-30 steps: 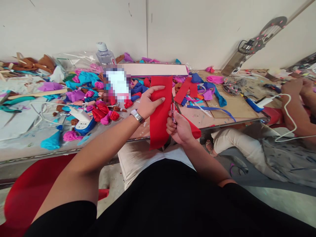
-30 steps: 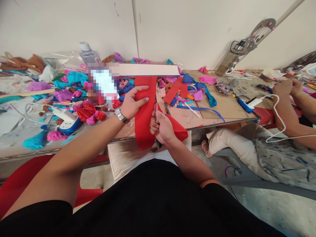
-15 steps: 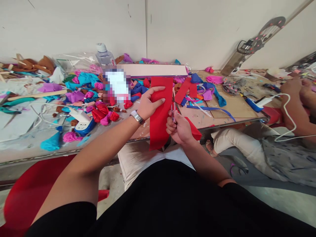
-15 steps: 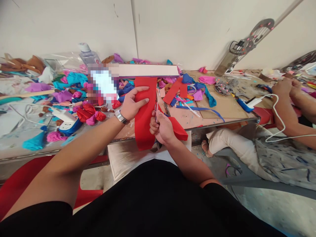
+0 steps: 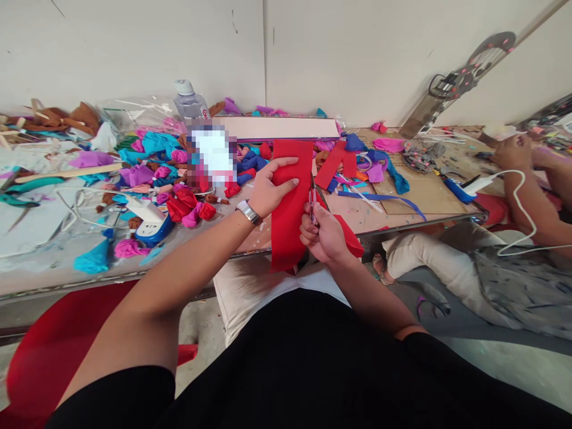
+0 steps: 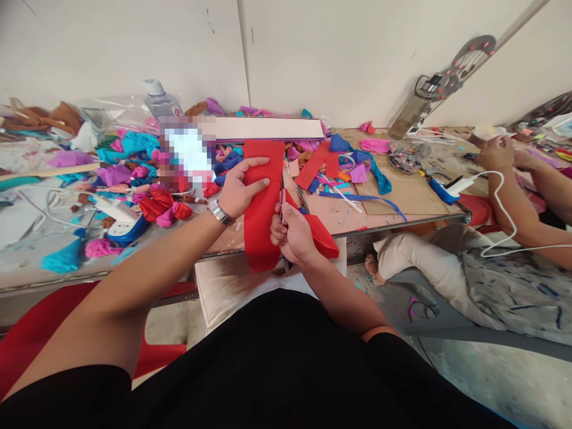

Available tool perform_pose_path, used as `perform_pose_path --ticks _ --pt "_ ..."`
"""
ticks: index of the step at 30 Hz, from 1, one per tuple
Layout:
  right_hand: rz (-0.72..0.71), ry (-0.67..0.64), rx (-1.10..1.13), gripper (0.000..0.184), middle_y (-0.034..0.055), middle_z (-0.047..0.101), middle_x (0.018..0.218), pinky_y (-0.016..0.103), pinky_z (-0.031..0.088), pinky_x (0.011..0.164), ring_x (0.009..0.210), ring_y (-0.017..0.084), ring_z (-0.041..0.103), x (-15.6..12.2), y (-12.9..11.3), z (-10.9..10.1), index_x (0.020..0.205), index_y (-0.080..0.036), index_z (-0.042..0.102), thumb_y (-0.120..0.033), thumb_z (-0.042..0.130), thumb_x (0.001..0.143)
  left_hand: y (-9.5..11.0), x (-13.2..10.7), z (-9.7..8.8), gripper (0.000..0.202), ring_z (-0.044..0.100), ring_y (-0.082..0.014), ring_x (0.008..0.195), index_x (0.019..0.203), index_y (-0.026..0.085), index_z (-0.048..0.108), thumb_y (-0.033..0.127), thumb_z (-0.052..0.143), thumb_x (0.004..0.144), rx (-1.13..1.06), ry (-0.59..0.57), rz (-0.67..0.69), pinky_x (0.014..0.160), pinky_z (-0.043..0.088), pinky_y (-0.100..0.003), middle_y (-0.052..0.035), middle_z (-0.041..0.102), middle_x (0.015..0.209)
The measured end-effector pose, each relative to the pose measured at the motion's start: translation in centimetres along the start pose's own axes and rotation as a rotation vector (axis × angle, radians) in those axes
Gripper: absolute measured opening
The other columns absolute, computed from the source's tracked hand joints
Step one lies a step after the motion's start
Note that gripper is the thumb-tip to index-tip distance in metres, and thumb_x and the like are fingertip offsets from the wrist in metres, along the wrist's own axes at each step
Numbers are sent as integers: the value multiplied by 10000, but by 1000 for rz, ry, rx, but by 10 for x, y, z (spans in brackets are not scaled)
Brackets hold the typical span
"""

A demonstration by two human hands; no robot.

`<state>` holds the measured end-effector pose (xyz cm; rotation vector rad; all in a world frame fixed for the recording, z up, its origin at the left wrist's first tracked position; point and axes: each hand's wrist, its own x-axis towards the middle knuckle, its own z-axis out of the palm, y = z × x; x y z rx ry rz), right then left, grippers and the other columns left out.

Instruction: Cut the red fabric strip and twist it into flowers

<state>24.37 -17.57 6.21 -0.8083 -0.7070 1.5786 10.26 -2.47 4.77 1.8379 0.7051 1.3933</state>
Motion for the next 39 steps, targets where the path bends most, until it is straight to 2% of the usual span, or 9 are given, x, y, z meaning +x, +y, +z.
perform_pose_path --ticks 11,20,27,39 --pt "27 3 13 299 -117 307 542 189 169 433 438 58 139 -6 0 3 1001 -235 467 -510 559 1072 -2 2 -2 513 700 -259 1330 1349 224 709 343 770 854 7 19 2 1211 596 -449 -64 720 1440" --pt "6 -17 7 317 -118 308 546 185 184 435 445 57 142 -4 1 1 983 -239 449 -502 617 1037 -2 1 -2 525 699 -260 1331 1356 226 704 364 775 855 12 7 0 1215 592 -456 -68 715 1449" --pt "13 14 6 345 -118 294 547 200 164 443 445 61 134 -2 -3 3 1001 -243 459 -555 596 1049 0 0 -1 538 699 -260 1337 1353 227 713 370 780 839 -10 -5 -4 1203 597 -444 -67 717 1449" --pt "5 23 -1 298 -112 279 556 201 162 443 449 64 122 0 -3 3 985 -245 451 -515 529 1085 0 -1 0 540 682 -267 1351 1376 234 695 367 761 856 11 -32 -3 1226 572 -471 -72 705 1459"
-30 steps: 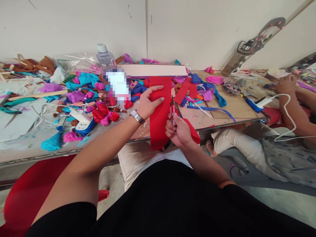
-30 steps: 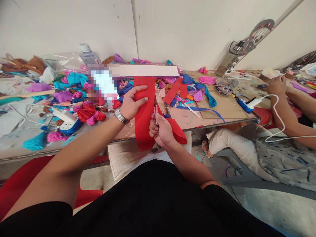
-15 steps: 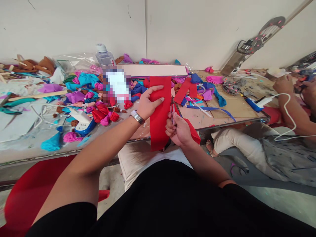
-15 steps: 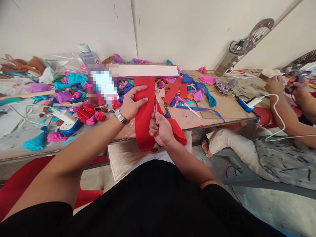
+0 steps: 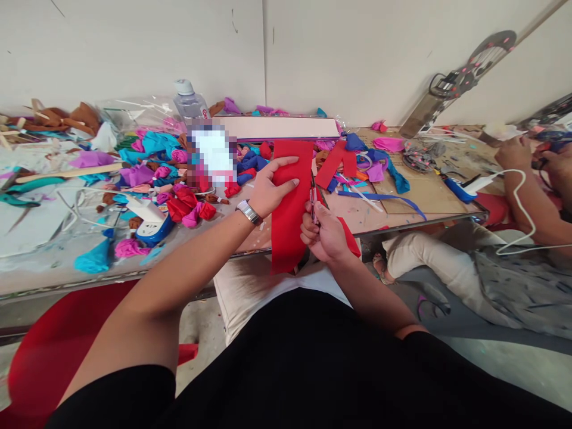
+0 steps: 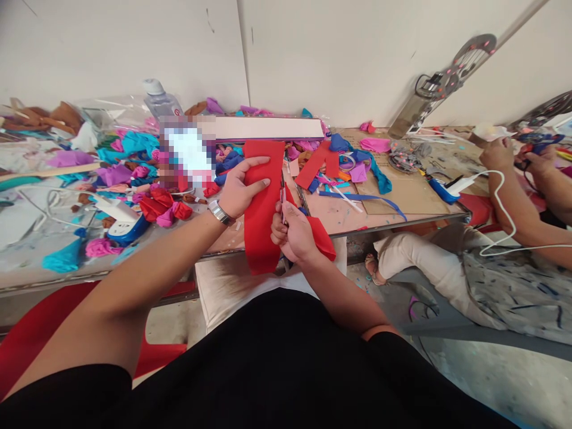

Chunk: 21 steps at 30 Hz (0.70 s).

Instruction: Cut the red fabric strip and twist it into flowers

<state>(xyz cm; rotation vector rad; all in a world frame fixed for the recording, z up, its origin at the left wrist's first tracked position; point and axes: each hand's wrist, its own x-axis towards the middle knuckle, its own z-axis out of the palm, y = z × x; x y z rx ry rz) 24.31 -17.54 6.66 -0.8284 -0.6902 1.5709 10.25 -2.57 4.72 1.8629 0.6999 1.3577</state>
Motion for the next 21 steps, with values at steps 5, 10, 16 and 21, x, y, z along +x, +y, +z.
perform_pose_path --ticks 5,10,16,21 --pt "-3 -47 28 290 -115 291 551 203 156 440 446 64 119 -2 1 -2 1004 -240 469 -509 551 1074 0 1 -1 542 683 -270 1355 1361 233 703 388 770 846 8 23 3 1239 566 -474 -71 714 1445" --pt "11 -50 38 317 -114 296 554 204 158 446 450 64 130 -5 1 -2 999 -241 467 -528 588 1056 0 2 -2 549 689 -275 1353 1363 216 700 391 768 846 16 33 12 1230 575 -474 -87 713 1447" --pt "9 -23 33 312 -113 273 551 205 147 445 447 64 112 -1 -2 -1 1000 -242 473 -536 534 1082 6 0 -2 567 683 -273 1362 1376 221 697 371 775 835 2 -4 0 1239 563 -467 -79 700 1477" --pt "10 -16 32 288 -106 263 560 204 144 436 450 67 102 1 -6 1 1002 -239 492 -509 492 1102 9 -1 -2 571 675 -274 1371 1394 224 686 355 766 844 6 -44 6 1250 552 -477 -77 686 1499"
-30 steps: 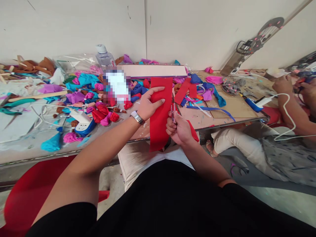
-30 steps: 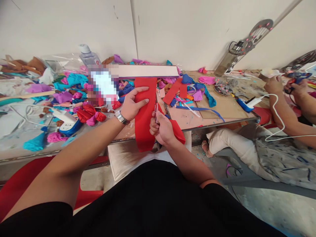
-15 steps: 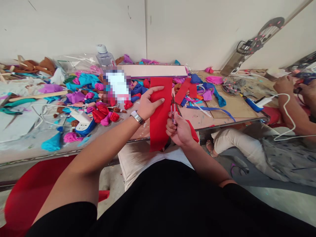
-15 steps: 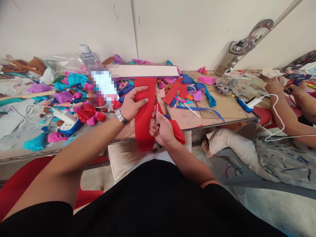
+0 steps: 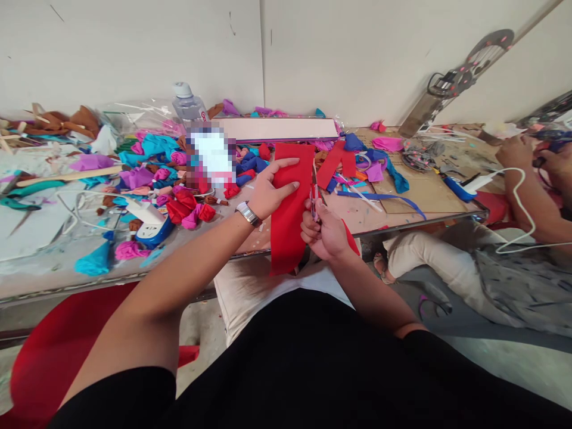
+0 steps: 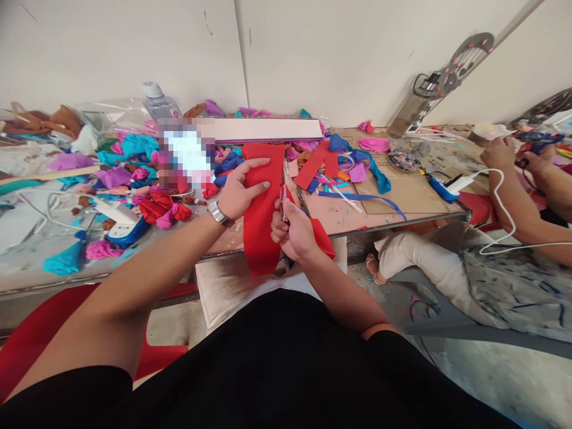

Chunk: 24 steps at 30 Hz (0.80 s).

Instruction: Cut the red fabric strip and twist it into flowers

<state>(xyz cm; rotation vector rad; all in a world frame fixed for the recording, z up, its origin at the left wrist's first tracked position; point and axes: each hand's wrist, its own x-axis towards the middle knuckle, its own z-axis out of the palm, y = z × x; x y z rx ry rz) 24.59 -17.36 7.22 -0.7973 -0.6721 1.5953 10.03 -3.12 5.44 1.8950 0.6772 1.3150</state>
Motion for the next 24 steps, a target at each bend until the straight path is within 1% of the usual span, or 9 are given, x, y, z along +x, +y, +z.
perform_pose_path --ticks 4,8,11,14,18,24 --pt "-15 -2 -8 294 -104 265 565 200 156 437 450 64 109 2 -1 0 1018 -237 519 -523 525 1086 0 0 0 567 679 -274 1368 1387 219 689 358 766 843 -10 -5 5 1250 552 -474 -79 690 1495" --pt "-36 -12 1 270 -101 281 576 196 168 445 454 63 121 5 0 -1 1044 -233 535 -493 490 1103 0 0 0 562 675 -270 1375 1384 216 690 352 762 844 -11 1 5 1262 542 -470 -79 694 1485" --pt "-26 -16 2 269 -100 281 581 195 165 445 457 63 119 6 0 0 1027 -235 521 -490 489 1106 -1 0 1 560 674 -271 1376 1377 217 694 349 765 838 -10 14 4 1273 532 -476 -79 702 1470" --pt "-12 -19 -2 287 -103 273 580 195 159 441 458 63 111 6 -1 0 1014 -241 506 -517 526 1091 0 -1 1 560 681 -266 1361 1380 222 691 351 762 840 -10 10 -5 1254 549 -464 -72 704 1468" --pt "2 -27 -4 296 -106 268 570 199 148 441 457 65 101 6 -1 0 1005 -245 490 -525 528 1089 0 -1 1 563 689 -259 1337 1401 211 673 362 748 864 8 -15 2 1209 579 -433 -78 687 1487" --pt "-10 -34 10 290 -107 265 568 205 132 444 455 66 100 7 -1 -2 996 -246 478 -516 526 1090 -2 -1 1 562 695 -266 1318 1412 214 663 347 742 871 33 -16 13 1191 587 -442 -81 688 1480"
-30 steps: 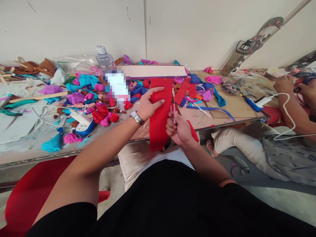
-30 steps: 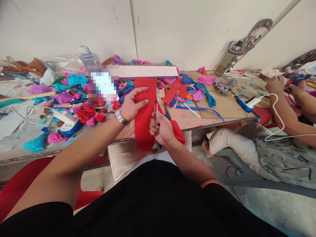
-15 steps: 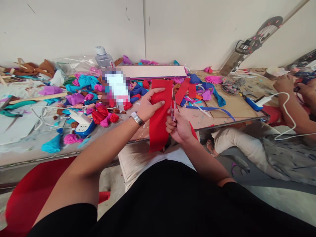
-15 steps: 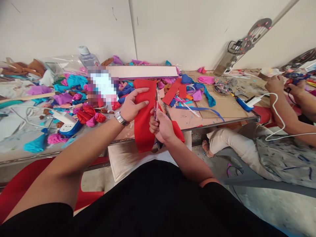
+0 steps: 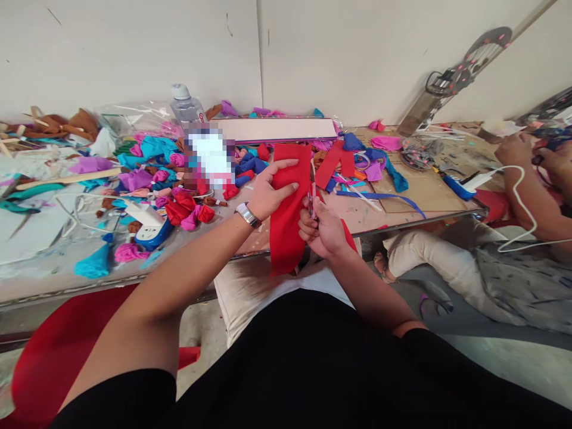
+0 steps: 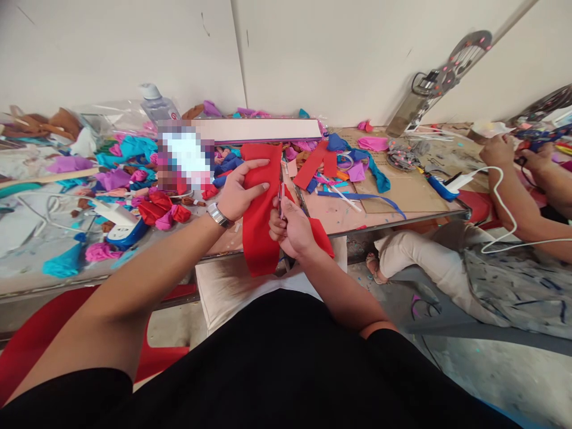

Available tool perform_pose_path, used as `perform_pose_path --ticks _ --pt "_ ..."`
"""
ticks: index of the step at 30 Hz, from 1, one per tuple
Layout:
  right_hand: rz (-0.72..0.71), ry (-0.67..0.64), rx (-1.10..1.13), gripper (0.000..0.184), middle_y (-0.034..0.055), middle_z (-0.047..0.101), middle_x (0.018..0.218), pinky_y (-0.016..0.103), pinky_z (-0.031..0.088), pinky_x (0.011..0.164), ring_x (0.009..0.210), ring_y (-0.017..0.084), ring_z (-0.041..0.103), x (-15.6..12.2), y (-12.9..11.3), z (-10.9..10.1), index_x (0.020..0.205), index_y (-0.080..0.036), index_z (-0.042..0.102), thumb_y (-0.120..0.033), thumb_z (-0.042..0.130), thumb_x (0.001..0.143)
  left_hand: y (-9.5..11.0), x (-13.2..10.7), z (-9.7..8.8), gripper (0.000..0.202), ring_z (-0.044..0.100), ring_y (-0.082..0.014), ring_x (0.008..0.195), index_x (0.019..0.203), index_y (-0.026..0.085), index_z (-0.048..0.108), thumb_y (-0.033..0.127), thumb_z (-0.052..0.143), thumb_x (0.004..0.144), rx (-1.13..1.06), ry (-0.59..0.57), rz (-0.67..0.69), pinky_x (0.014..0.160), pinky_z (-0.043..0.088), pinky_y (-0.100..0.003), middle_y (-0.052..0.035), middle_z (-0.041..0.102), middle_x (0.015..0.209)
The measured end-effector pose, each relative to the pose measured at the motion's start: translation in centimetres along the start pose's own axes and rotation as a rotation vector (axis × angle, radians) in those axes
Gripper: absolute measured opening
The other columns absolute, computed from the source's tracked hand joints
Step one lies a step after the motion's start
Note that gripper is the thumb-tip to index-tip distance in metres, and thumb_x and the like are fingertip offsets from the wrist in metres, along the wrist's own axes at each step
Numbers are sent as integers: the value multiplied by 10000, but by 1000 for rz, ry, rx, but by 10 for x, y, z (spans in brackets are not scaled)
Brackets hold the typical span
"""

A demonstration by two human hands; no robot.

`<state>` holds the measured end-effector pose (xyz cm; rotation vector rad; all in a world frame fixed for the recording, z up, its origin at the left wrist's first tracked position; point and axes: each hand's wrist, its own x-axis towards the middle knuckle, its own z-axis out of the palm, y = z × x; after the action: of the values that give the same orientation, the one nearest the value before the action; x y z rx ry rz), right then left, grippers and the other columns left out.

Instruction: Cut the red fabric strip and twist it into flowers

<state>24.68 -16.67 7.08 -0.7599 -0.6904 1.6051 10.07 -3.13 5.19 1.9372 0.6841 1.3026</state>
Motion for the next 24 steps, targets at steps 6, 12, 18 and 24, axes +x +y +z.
perform_pose_path --ticks 6,12,18,24 --pt "-6 -16 18 276 -110 277 569 206 131 448 454 66 100 0 2 -3 1001 -242 472 -498 520 1092 -1 0 1 567 678 -273 1364 1379 221 683 367 776 838 -36 25 -4 1248 553 -468 -79 697 1473" --pt "-17 -24 24 240 -108 282 575 200 133 443 455 68 91 0 3 -3 1017 -243 467 -453 429 1126 -4 1 1 558 668 -271 1384 1384 233 678 362 767 848 -8 38 11 1280 530 -477 -75 694 1479" --pt "-20 4 -4 284 -110 272 575 199 140 442 455 61 100 3 5 -2 1014 -242 481 -512 502 1097 -7 1 1 555 667 -271 1391 1398 224 668 353 741 864 16 55 27 1294 517 -474 -69 695 1476" --pt "-1 58 -36 319 -107 278 576 200 150 452 456 58 125 5 8 -4 996 -243 473 -543 545 1075 -7 2 1 554 673 -268 1381 1381 223 681 349 756 847 5 74 -4 1282 532 -464 -61 698 1477"
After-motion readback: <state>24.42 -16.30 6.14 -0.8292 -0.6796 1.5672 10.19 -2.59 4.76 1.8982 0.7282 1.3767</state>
